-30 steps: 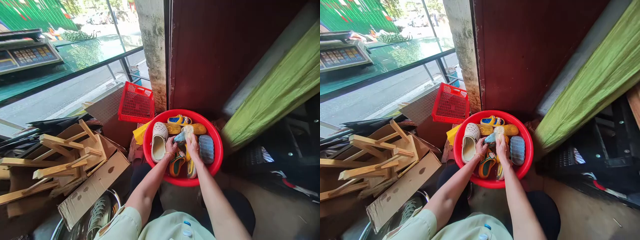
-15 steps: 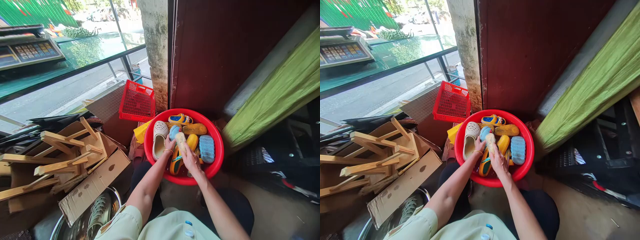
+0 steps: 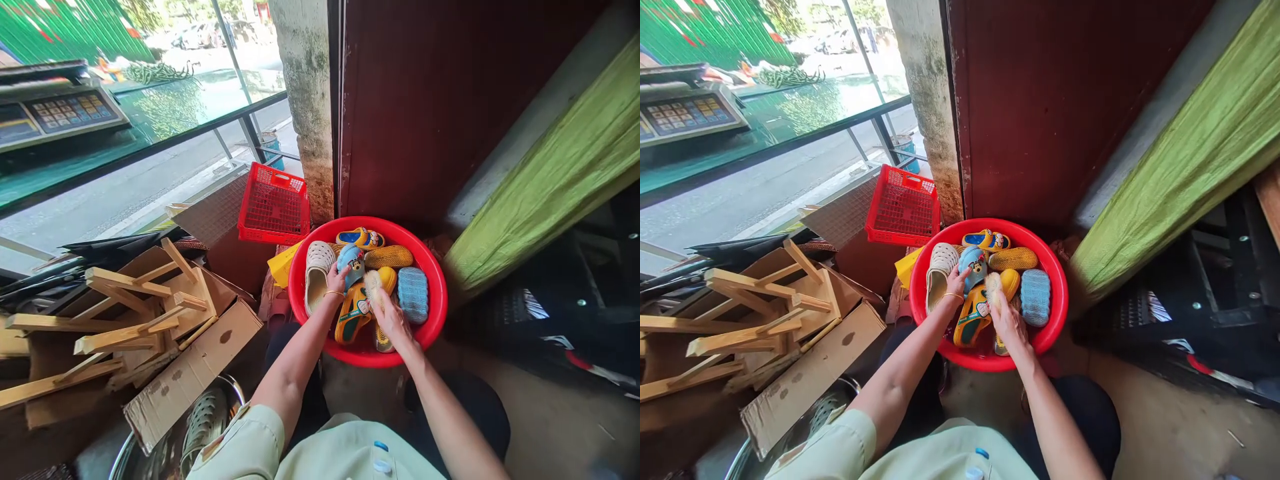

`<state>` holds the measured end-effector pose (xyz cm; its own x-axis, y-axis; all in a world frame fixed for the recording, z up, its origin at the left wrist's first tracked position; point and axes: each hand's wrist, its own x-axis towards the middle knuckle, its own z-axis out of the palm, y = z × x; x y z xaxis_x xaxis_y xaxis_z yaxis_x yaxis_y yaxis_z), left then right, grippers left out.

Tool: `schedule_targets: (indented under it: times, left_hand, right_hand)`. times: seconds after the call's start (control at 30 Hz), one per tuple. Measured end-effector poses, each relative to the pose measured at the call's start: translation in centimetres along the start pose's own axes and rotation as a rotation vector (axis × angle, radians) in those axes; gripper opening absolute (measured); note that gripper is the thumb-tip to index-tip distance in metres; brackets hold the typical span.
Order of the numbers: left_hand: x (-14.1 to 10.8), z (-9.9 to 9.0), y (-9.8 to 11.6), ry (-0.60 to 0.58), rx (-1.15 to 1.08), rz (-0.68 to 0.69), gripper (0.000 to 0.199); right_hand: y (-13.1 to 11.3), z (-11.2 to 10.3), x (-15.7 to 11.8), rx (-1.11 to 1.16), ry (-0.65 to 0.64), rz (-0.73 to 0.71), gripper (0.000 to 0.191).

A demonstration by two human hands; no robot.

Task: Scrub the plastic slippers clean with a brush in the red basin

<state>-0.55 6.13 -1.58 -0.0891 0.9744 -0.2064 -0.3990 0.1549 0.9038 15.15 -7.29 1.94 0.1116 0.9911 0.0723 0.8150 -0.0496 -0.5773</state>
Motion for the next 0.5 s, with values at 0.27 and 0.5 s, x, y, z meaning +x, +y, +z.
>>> schedule_targets:
  times: [0.27,0.5]
  left_hand:
    - [1.5,2.6,1.0,0.165,0.046,-0.106,0.031]
    - [3.0,3.4,1.8,0.232,0.044,-0.141,0.037]
  right_hand:
    - [-2.2,-1.5,1.8,-0.144,0.002,-0.111,0.06]
    - [-1.8,-0.9,-1.8,-0.382,-0.242,-0.174,0.056]
